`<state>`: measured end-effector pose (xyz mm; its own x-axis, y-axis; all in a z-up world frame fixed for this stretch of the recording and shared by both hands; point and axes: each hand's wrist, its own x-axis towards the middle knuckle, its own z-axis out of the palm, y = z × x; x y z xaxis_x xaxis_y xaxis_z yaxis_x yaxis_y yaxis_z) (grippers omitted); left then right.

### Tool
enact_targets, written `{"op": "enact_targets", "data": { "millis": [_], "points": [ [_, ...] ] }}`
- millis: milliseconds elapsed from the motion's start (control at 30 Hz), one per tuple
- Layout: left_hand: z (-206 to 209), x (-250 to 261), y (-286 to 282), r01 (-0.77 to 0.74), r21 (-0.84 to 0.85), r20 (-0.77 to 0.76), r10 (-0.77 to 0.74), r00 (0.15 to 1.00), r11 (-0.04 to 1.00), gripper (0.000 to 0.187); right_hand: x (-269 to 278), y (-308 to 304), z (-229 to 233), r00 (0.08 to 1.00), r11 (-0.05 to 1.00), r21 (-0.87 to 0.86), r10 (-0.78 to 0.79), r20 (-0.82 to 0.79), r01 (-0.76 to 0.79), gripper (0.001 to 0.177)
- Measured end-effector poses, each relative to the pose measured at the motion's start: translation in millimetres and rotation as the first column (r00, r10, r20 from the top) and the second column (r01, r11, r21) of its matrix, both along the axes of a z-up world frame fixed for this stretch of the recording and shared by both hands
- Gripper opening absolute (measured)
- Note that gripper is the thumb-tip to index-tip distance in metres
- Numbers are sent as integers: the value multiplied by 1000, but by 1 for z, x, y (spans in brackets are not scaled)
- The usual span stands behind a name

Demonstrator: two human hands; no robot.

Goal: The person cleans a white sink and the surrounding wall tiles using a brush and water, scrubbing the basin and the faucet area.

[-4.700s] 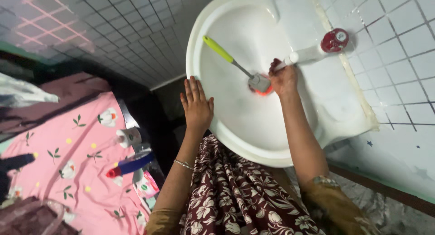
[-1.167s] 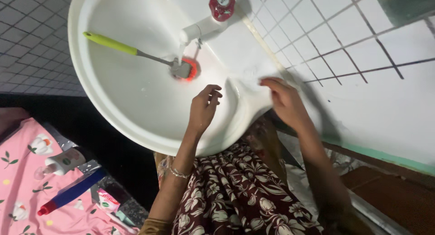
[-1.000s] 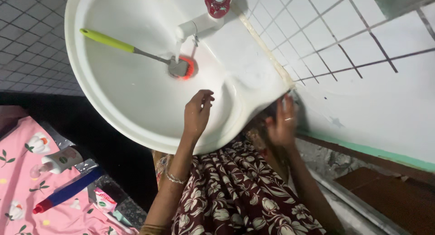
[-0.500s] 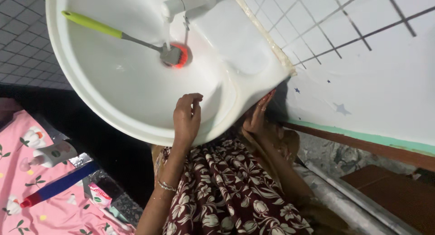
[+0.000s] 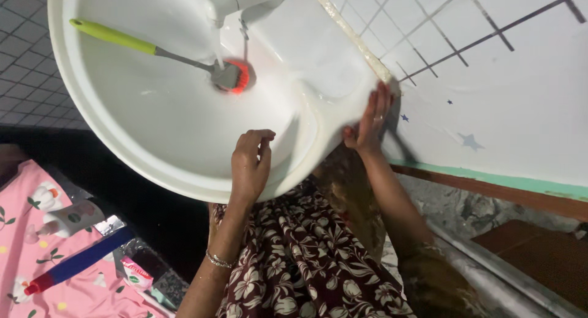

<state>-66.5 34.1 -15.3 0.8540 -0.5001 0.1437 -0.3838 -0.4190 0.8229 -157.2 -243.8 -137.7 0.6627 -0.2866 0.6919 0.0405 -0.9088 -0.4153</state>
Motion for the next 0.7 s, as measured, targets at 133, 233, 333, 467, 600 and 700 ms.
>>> {"op": "enact_targets", "data": {
  "millis": [133,233,333,467,600,700],
  "points": [
    [-1,1,-2,-30,-33,-64,28,998,999,22,26,3,70,988,997,81,27,-154,-14,65],
    [3,0,0,-35,-45,-71,32,997,998,26,36,12,112,915,996,90,12,-403,26,60],
    [5,3,-1,-23,-64,-79,18,997,998,25,56,18,135,806,993,-112,-44,-590,-28,71],
    [2,5,-4,-7,-40,-141,1,990,999,26,90,38,140,711,986,-35,92,-697,-162,81],
    [-7,7,1,-24,-89,-171,9,985,996,26,128,50,136,788,979,-91,91,-609,-183,77],
    [-19,7,3,-63,-109,-213,39,976,992,29,177,70,112,840,957,-79,203,-503,-278,62]
  ]
}}
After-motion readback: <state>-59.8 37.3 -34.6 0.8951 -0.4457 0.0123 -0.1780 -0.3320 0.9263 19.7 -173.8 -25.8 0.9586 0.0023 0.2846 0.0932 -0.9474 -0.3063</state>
